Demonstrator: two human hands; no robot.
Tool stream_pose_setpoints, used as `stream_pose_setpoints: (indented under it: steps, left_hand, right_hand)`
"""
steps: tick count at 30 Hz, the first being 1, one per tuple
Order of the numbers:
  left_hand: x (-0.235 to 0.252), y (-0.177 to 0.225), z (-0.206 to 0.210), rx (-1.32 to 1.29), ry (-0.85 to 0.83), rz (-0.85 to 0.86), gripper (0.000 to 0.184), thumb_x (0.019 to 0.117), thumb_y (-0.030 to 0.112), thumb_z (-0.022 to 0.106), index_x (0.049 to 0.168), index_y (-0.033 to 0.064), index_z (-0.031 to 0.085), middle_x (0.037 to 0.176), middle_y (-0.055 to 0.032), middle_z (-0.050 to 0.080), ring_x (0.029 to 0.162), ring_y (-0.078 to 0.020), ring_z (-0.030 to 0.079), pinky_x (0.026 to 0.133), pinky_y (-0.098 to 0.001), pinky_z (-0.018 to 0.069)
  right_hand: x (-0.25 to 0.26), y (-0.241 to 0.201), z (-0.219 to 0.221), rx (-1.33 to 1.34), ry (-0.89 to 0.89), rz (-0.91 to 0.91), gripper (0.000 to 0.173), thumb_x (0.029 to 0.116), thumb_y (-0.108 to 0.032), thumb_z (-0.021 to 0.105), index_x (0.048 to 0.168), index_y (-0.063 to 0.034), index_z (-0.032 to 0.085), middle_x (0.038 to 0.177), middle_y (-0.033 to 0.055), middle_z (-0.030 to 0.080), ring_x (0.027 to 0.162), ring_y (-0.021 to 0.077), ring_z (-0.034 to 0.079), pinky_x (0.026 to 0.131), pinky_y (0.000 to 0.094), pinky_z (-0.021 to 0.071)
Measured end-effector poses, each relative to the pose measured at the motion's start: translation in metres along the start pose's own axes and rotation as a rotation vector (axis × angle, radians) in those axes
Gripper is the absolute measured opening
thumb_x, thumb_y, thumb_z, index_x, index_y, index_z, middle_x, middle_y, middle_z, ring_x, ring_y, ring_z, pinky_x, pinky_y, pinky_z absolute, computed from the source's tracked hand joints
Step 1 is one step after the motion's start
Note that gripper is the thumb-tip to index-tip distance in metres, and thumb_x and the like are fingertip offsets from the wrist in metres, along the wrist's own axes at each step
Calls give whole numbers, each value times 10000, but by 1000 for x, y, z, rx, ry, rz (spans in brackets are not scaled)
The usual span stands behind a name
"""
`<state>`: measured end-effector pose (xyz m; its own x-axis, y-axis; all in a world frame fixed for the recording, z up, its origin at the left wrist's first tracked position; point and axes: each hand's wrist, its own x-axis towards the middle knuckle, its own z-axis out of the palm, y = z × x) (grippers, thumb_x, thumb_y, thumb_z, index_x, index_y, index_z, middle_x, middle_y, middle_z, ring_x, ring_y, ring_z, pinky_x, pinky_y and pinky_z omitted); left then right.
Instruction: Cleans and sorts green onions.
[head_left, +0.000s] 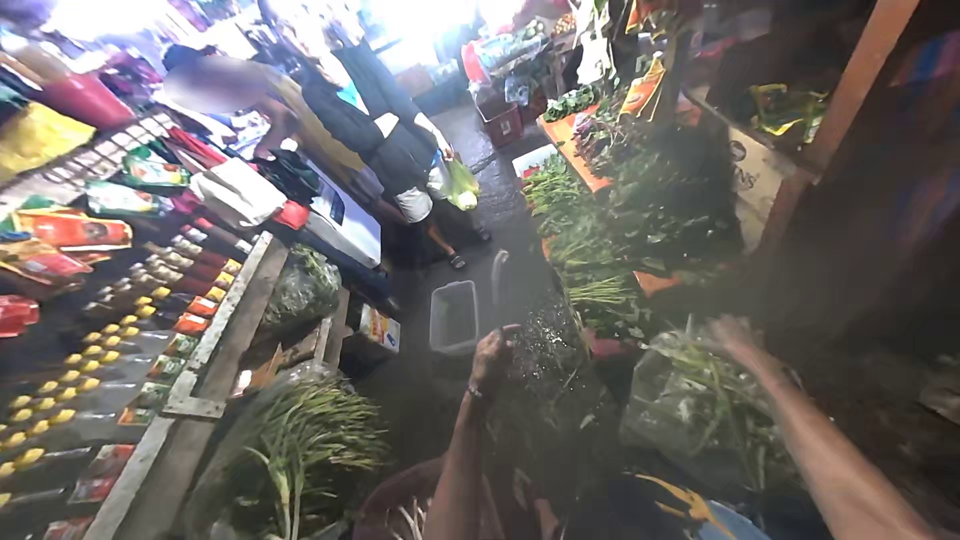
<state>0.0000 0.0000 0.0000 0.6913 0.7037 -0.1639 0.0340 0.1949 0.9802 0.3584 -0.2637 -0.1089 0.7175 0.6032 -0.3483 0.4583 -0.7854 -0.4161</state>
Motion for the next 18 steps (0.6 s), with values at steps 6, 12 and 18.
stream_pose_setpoints:
  steps: [6,12,18]
  left_hand:
    - [14,4,32,105,-394,-130,427,1076,191,317,1162,-18,680,601,89,519,496,4,474,505,-167,446]
    - [15,3,36,104,-676,-278,435,1055,331,394,1173,50,706,627,90,579,510,-1,517,508,-186,471]
    - [0,-20,41,711,-277,512,310,929,12,637,1203,-132,625,1016,-181,703,793,-182,679,747,-306,579]
  right_hand:
    - [-43,-149,-28,1085,-24,-580,1015,815,-284,756,1629,-109,175,1606,139,367,1238,206,606,955,362,557]
    - [-69,-191,-37,1095,-202,-952,253,1055,-129,464,1220,-28,626,1037,-42,719,704,-24,604,620,163,514]
    - [-85,-198,-29,1138,32,-653,199,1024,-5,446,1112,58,613,964,54,732,672,67,678,638,239,598]
